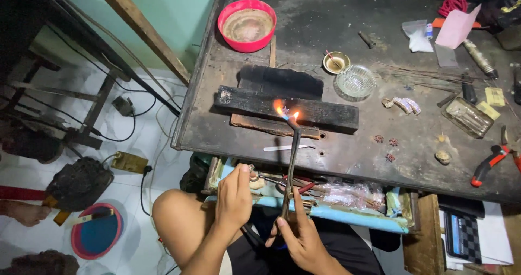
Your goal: Soldering small decorative metal components onto a jewelry base using a handheld torch and tweezers.
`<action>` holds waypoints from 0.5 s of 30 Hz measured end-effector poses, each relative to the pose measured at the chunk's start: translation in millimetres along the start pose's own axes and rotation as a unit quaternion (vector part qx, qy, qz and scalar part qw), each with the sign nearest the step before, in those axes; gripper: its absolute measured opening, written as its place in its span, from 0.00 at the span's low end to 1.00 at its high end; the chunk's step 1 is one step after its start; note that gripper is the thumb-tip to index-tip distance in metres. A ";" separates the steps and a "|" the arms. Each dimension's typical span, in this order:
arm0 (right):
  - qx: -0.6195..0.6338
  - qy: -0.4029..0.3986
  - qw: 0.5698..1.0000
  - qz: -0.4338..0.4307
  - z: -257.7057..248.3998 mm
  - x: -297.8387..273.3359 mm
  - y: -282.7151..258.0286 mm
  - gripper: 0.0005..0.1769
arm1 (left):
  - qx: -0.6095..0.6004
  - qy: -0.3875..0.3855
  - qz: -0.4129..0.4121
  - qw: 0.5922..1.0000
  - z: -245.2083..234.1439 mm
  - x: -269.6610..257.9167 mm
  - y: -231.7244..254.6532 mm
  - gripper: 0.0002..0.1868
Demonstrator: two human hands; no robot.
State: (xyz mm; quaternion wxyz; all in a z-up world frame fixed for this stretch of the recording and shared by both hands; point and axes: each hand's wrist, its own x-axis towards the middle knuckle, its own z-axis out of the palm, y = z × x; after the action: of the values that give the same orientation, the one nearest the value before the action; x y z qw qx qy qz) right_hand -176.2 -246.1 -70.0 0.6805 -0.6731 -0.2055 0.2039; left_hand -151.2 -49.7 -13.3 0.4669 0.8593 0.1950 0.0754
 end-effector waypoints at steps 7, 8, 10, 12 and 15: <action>-0.032 -0.011 0.999 0.034 13.6 7.5 -8.2 0.47 | 0.207 0.058 0.092 0.972 -9.6 -16.0 12.9 0.22; -0.054 0.000 0.998 0.028 15.0 8.5 -7.7 0.47 | 0.164 0.112 0.161 0.967 -11.3 -21.5 21.2 0.18; -0.078 0.014 0.997 0.022 15.5 10.4 -4.7 0.47 | 0.117 0.163 0.230 0.952 -9.4 -32.8 28.5 0.16; -0.124 -0.002 0.992 0.014 15.8 9.5 1.1 0.46 | 0.004 0.086 0.178 0.980 -3.0 -48.0 25.0 0.14; -0.106 -0.028 0.994 0.016 18.7 15.3 1.1 0.45 | -0.055 0.064 0.139 0.987 18.8 -53.3 3.6 0.13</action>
State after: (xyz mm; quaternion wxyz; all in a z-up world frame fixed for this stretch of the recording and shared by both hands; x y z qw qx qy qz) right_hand -173.8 -222.1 -70.8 0.5962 -0.7387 -0.2337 0.2105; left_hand -193.0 -87.6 -17.9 0.4852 0.8442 0.0991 0.2050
